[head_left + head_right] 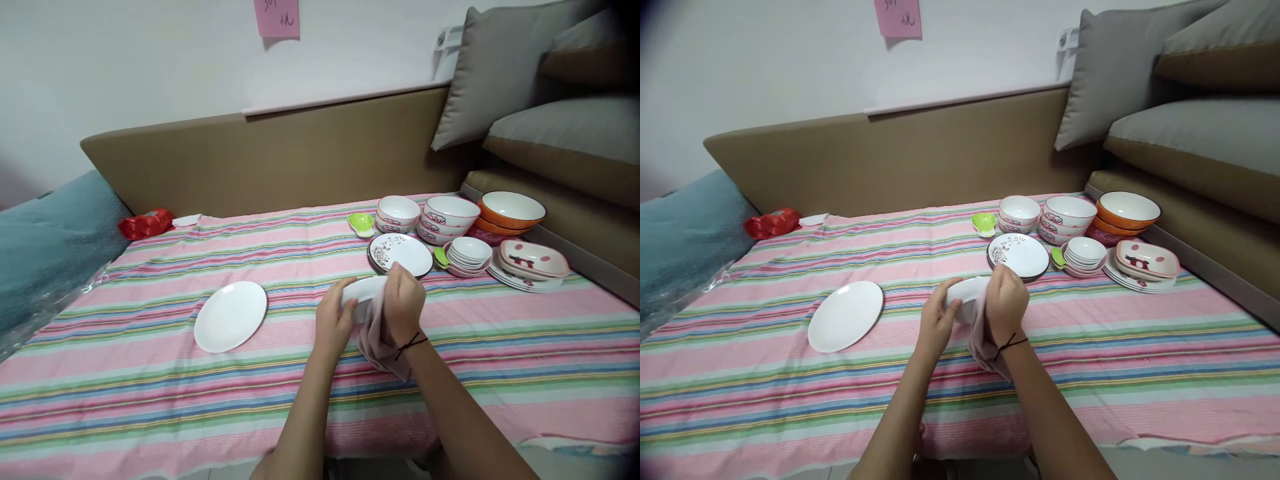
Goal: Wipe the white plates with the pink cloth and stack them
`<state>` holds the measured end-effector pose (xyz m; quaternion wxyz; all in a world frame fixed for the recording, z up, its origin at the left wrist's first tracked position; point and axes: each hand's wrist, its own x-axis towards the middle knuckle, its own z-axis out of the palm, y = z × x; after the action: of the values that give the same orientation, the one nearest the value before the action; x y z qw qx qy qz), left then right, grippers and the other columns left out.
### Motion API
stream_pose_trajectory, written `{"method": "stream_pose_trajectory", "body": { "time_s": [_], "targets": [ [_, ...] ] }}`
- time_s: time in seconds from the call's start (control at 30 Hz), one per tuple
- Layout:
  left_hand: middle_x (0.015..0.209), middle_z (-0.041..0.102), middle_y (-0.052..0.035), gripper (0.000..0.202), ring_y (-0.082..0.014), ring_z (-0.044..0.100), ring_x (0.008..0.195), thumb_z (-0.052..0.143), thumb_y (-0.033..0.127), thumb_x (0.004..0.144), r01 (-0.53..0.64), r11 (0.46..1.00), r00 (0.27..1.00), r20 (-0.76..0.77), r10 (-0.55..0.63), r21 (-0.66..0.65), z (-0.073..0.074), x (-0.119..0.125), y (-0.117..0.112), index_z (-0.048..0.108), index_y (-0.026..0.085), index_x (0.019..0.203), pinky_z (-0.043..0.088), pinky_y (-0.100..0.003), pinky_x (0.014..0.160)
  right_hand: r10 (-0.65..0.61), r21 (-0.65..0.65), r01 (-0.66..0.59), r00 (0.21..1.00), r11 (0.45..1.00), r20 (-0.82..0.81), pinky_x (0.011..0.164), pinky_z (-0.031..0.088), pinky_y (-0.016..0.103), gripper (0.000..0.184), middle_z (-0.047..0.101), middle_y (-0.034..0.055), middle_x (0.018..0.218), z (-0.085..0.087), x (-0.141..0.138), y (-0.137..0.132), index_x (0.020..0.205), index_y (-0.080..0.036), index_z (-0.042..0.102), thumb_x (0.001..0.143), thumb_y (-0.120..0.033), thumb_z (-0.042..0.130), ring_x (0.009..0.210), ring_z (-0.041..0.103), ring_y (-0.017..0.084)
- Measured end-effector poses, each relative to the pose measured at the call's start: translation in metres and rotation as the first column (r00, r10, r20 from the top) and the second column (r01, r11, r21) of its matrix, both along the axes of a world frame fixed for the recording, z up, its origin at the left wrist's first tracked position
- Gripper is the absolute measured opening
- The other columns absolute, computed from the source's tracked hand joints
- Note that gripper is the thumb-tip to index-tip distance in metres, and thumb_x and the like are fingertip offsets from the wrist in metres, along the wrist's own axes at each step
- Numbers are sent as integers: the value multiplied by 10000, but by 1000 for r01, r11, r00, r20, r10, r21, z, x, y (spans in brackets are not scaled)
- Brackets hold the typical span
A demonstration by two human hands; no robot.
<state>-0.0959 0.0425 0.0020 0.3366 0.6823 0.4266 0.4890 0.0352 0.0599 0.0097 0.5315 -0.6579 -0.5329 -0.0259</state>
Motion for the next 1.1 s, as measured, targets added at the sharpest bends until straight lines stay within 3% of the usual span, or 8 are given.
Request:
{"method": "stream_pose_trajectory", "body": {
  "time_s": [0.1, 0.2, 0.37, 0.47, 0.57, 0.67, 0.8, 1.1],
  "targets": [
    [1167, 619, -83, 448, -225, 571, 1094, 486, 120, 806, 23, 998, 998, -55, -20, 63, 2, 6, -5, 431, 227, 1238, 422, -370, 925, 28, 118, -88, 900, 989, 435, 586, 241, 313, 381, 486, 17, 525, 11, -11, -7, 553, -200, 433, 926, -244, 367, 565, 399, 153],
    [1081, 603, -80, 498, -203, 579, 1061, 509, 154, 825, 53, 998, 993, 106, -55, 16, 0, 9, -5, 294, 220, 1270, 419, -376, 941, -6, 160, -84, 869, 984, 494, 582, 235, 311, 394, 474, 14, 492, 14, -8, -4, 524, -195, 430, 915, -205, 386, 538, 387, 140],
    [1132, 588, -97, 441, -209, 563, 1057, 521, 381, 876, 129, 957, 983, 158, -90, -259, 0, 1, 2, 376, 209, 1254, 418, -371, 936, -163, -13, 164, 986, 986, 35, 522, 180, 306, 458, 332, -23, 447, 0, 34, 14, 488, -220, 326, 930, -338, 330, 465, 250, 111],
    [1036, 637, -73, 330, -219, 566, 970, 420, 468, 909, 108, 890, 994, 35, -104, -444, -4, 0, 3, 560, 190, 1017, 429, -362, 869, -214, -165, 162, 902, 973, -374, 493, 190, 296, 480, 270, -45, 458, -17, 57, 22, 502, -240, 276, 917, -477, 321, 465, 247, 108],
    [953, 638, -61, 365, -218, 548, 904, 395, 490, 908, 21, 902, 1000, -1, -23, -431, -8, 4, 5, 584, 177, 891, 420, -342, 813, -218, -232, 105, 810, 967, -544, 464, 212, 290, 489, 278, -54, 482, -29, 57, 24, 549, -252, 270, 878, -608, 338, 474, 249, 108],
    [885, 615, -42, 363, -198, 529, 837, 391, 493, 911, -48, 938, 997, 47, 69, -343, -6, 5, 6, 570, 178, 884, 400, -305, 747, -161, -166, 97, 885, 981, -436, 481, 224, 294, 484, 338, -40, 513, -27, 37, 22, 586, -249, 307, 895, -621, 306, 510, 251, 120],
    [773, 557, -4, 372, -163, 487, 736, 369, 518, 921, -78, 968, 990, 96, 104, -239, 3, -7, 2, 525, 197, 817, 351, -267, 650, -34, 16, 36, 996, 999, -86, 538, 253, 305, 447, 422, 3, 580, -9, 8, 11, 626, -235, 386, 975, -441, 197, 544, 276, 146],
    [625, 385, 31, 373, -133, 362, 599, 356, 448, 941, -36, 997, 983, -181, 23, -67, 7, -18, -8, 347, 213, 652, 244, -281, 584, 133, 80, -180, 904, 980, 406, 631, 266, 330, 335, 477, 23, 595, 8, -19, -9, 624, -224, 400, 947, -227, 313, 641, 385, 190]
  ]
}}
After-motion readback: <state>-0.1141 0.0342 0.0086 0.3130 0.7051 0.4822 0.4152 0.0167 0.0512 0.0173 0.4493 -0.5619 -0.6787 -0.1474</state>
